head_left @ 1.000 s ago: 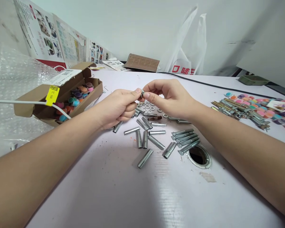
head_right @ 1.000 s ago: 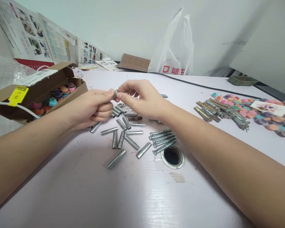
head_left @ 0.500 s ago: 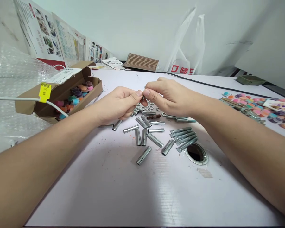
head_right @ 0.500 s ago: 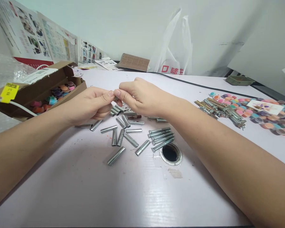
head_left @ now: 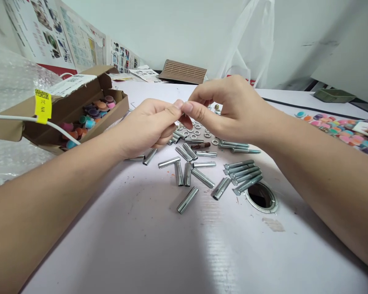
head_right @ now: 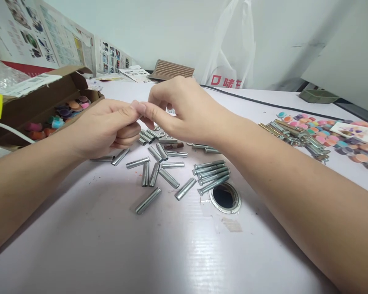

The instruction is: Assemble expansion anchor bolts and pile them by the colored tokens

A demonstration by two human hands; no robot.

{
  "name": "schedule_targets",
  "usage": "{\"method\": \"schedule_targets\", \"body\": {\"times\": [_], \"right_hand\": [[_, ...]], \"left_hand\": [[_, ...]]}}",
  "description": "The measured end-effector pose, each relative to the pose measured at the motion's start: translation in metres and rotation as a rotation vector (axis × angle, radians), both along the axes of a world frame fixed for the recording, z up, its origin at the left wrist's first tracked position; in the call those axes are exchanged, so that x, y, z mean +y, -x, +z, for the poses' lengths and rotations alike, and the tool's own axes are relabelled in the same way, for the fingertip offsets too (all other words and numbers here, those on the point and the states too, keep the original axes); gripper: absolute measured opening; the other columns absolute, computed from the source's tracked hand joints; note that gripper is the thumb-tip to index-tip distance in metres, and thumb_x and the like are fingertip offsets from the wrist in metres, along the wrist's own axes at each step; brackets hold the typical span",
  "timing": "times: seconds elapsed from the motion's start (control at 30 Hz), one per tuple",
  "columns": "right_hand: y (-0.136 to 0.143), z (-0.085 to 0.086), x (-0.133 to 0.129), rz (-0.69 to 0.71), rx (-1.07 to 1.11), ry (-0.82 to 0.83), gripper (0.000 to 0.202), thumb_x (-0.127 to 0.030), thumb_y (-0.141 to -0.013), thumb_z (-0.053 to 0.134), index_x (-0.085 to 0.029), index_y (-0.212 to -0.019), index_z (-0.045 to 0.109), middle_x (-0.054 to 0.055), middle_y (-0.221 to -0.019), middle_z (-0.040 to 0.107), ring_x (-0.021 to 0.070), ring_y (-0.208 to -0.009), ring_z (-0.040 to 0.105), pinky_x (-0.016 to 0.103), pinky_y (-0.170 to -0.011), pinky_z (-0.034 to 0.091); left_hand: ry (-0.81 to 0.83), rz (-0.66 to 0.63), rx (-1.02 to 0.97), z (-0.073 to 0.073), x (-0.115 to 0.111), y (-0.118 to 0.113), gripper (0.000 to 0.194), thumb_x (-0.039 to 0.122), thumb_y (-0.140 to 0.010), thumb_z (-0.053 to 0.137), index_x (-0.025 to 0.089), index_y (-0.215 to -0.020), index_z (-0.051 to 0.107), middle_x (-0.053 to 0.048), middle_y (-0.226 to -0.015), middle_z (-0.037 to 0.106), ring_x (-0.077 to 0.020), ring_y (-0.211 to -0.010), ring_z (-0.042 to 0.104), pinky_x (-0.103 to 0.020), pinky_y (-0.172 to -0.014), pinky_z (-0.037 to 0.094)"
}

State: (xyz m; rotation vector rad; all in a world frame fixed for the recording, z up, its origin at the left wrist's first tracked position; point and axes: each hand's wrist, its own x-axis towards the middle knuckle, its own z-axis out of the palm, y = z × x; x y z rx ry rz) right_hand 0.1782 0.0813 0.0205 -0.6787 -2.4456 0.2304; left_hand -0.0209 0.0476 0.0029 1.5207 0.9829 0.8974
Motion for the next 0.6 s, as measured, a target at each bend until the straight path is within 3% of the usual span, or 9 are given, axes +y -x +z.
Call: {"method": "schedule_targets", "body": {"times": [0.13,0.37,0.53,0.6], "right_hand": [[-0.0013,-0.0006,0.0022,0.046,0.07,-0.039,0.045,-0.059,-0.095,0.058,-0.015,-0.104,0.067,0.005,-0.085,0.07,0.0149,-0.081,0.064,0.026,-0.068,0.043],[0.0002,0.0029,-0.0011,-0.009,0.018,-0.051,0.048,-0.056,-0.099,0.051,-0.015,-0.078,0.066,0.003,-0.066,0.063,0.0121,-0.066,0.057,0.026,-0.062,0.041],[-0.0008,0.0045,-0.0006,0.008,0.058,0.0,0.035,-0.047,-0.091,0.066,-0.014,-0.103,0.067,0.007,-0.087,0.072,0.0153,-0.08,0.064,0.026,-0.064,0.044],[-0.0006,0.0054,-0.001,-0.002,0.019,0.003,0.031,-0.045,-0.091,0.067,-0.014,-0.096,0.069,0.006,-0.084,0.071,0.0155,-0.078,0.063,0.028,-0.065,0.044]], "left_hand": [[0.04,0.006,-0.04,0.0003,0.001,0.0009,0.039,0.036,-0.101,0.044,0.014,-0.075,0.062,0.008,-0.047,0.018,-0.0033,-0.038,0.014,-0.016,-0.038,0.016],[0.091,-0.026,-0.057,0.0014,0.0024,0.0025,0.03,0.03,-0.098,0.046,0.014,-0.077,0.062,0.007,-0.047,0.02,-0.0051,-0.04,0.015,-0.017,-0.038,0.017],[0.098,-0.009,-0.086,0.0033,0.0036,0.003,0.027,0.021,-0.093,0.046,0.018,-0.066,0.048,0.006,-0.048,0.019,-0.0055,-0.04,0.013,-0.018,-0.038,0.016],[0.094,-0.012,-0.088,0.0026,0.0037,0.003,0.029,0.021,-0.092,0.046,0.02,-0.063,0.043,0.006,-0.049,0.019,-0.0054,-0.041,0.014,-0.018,-0.038,0.016]]}}
